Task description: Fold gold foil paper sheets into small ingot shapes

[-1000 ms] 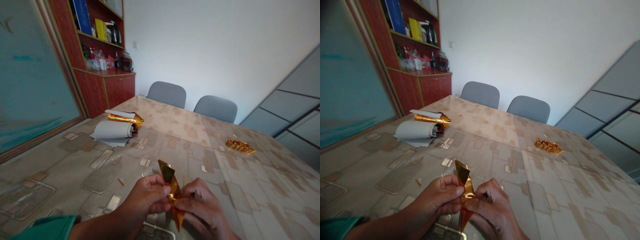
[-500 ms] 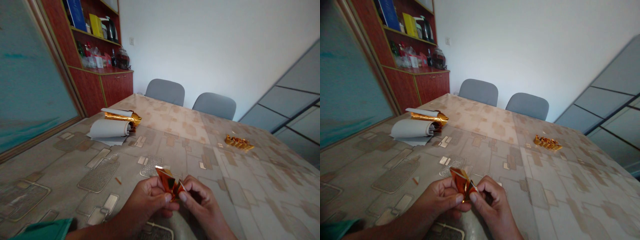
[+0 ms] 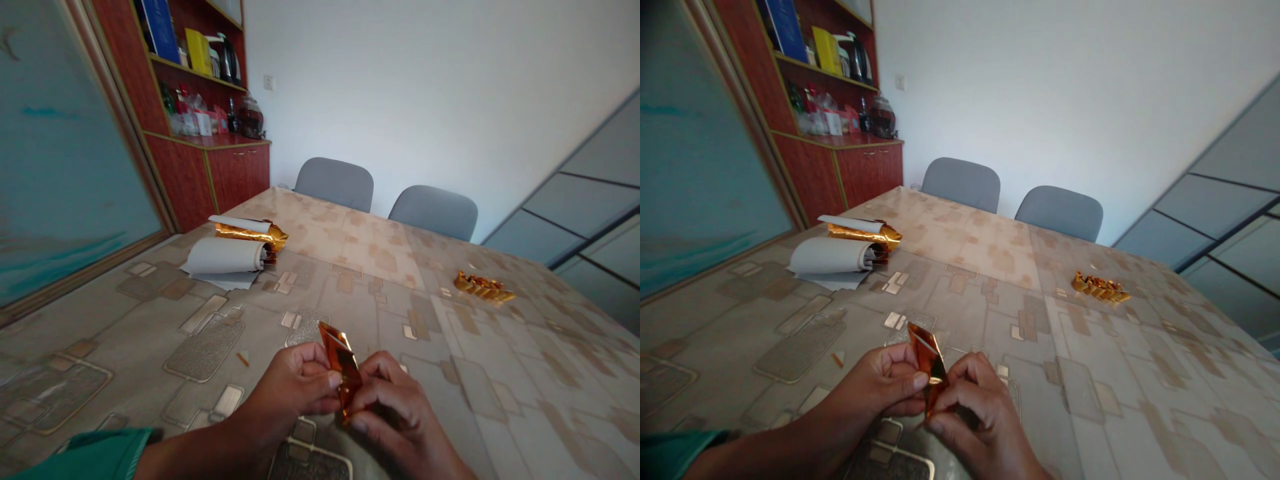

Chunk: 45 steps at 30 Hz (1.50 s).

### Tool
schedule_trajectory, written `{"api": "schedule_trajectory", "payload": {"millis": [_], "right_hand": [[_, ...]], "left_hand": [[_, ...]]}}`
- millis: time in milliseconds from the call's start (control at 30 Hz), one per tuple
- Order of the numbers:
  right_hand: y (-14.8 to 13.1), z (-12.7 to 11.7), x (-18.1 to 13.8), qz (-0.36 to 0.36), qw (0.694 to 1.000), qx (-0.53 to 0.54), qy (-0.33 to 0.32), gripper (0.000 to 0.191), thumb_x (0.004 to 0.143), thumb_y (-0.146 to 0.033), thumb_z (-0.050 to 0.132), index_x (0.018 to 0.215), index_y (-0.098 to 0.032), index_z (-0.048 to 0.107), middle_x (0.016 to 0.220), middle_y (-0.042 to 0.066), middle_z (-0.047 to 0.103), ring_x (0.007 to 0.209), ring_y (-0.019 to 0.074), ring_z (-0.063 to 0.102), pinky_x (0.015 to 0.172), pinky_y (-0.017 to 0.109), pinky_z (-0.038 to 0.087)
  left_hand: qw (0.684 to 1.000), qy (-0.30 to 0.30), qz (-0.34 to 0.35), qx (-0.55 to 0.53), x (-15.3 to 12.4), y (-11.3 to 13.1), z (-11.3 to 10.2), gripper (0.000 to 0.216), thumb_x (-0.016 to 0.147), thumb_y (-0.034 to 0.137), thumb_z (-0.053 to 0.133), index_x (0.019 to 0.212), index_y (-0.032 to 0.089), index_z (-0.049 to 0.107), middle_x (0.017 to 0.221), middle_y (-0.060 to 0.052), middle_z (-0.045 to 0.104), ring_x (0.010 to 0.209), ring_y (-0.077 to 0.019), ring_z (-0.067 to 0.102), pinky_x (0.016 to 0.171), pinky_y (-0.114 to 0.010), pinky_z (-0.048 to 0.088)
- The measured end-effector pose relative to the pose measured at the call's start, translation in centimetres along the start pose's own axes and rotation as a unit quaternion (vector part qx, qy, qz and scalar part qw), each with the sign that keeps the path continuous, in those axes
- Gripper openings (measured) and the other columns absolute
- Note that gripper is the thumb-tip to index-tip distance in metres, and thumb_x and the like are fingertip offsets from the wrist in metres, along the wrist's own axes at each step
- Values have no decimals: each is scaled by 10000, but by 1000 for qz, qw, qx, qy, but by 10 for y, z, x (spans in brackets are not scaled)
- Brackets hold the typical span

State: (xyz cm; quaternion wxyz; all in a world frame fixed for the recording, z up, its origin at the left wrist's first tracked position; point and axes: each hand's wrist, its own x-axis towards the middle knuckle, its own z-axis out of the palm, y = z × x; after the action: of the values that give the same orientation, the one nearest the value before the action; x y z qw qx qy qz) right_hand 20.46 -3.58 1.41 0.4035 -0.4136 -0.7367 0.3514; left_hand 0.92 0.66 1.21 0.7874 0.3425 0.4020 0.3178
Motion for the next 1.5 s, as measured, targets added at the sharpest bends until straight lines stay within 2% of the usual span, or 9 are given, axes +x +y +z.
{"api": "schedule_trajectory", "payload": {"millis": [167,300,433,667,867,1067,1200,1367,1500], "right_hand": [[7,12,1,88,993,42,68,348,951,-422,628,684,-214,546,718,-2,558,657,158,515,598,276,390],[9,17,-3,129,984,70,96,384,954,-519,598,721,-221,535,695,-3,536,626,156,464,563,276,364],[8,21,-7,145,981,66,113,386,963,-536,589,745,-222,535,702,-5,537,632,155,457,573,276,358],[3,18,-7,129,985,-4,110,370,956,-513,583,730,-225,529,637,-22,509,578,146,450,519,255,323],[1,19,-4,116,986,-49,109,314,940,-396,601,692,-222,520,596,-36,489,527,128,434,481,230,307],[-1,20,-4,108,988,-67,85,314,887,-346,642,655,-222,471,575,-46,472,523,115,417,488,224,289],[1,21,-5,130,989,-13,73,333,884,-363,654,664,-226,444,591,-61,409,543,113,367,495,225,281],[2,21,-4,138,981,111,81,357,897,-497,665,743,-226,490,655,-45,470,572,122,417,518,229,346],[1,21,-4,141,981,101,81,306,916,-488,645,798,-221,554,684,-24,520,592,134,454,533,238,371]], "left_hand": [[999,-29,26,12,-3,-3,1,573,567,536,953,860,127,679,725,-16,731,639,-88,661,613,-167,505],[999,-26,38,19,-6,-2,4,536,612,525,930,889,140,680,788,-32,748,706,-118,680,646,-189,514],[997,-29,59,44,-9,-1,8,453,670,507,884,854,143,687,792,-35,735,728,-142,677,669,-218,517],[997,-31,42,60,-11,-5,11,447,700,542,839,815,147,664,739,-22,700,728,-156,672,679,-241,528],[996,-61,30,65,-10,0,10,498,719,578,819,955,153,709,840,-58,760,815,-190,716,704,-241,527],[995,-57,-5,87,-7,-5,6,492,702,604,817,858,140,775,794,-60,755,709,-155,671,680,-236,502],[996,-39,-22,81,-3,-11,4,561,603,652,863,801,134,782,785,-68,756,674,-156,661,648,-240,499],[998,-24,-15,63,-7,-6,7,549,614,631,873,805,125,778,788,-70,757,690,-162,671,653,-243,521],[999,2,-10,51,-6,-6,6,558,613,636,874,820,127,778,822,-77,768,720,-172,687,668,-243,534]]}}
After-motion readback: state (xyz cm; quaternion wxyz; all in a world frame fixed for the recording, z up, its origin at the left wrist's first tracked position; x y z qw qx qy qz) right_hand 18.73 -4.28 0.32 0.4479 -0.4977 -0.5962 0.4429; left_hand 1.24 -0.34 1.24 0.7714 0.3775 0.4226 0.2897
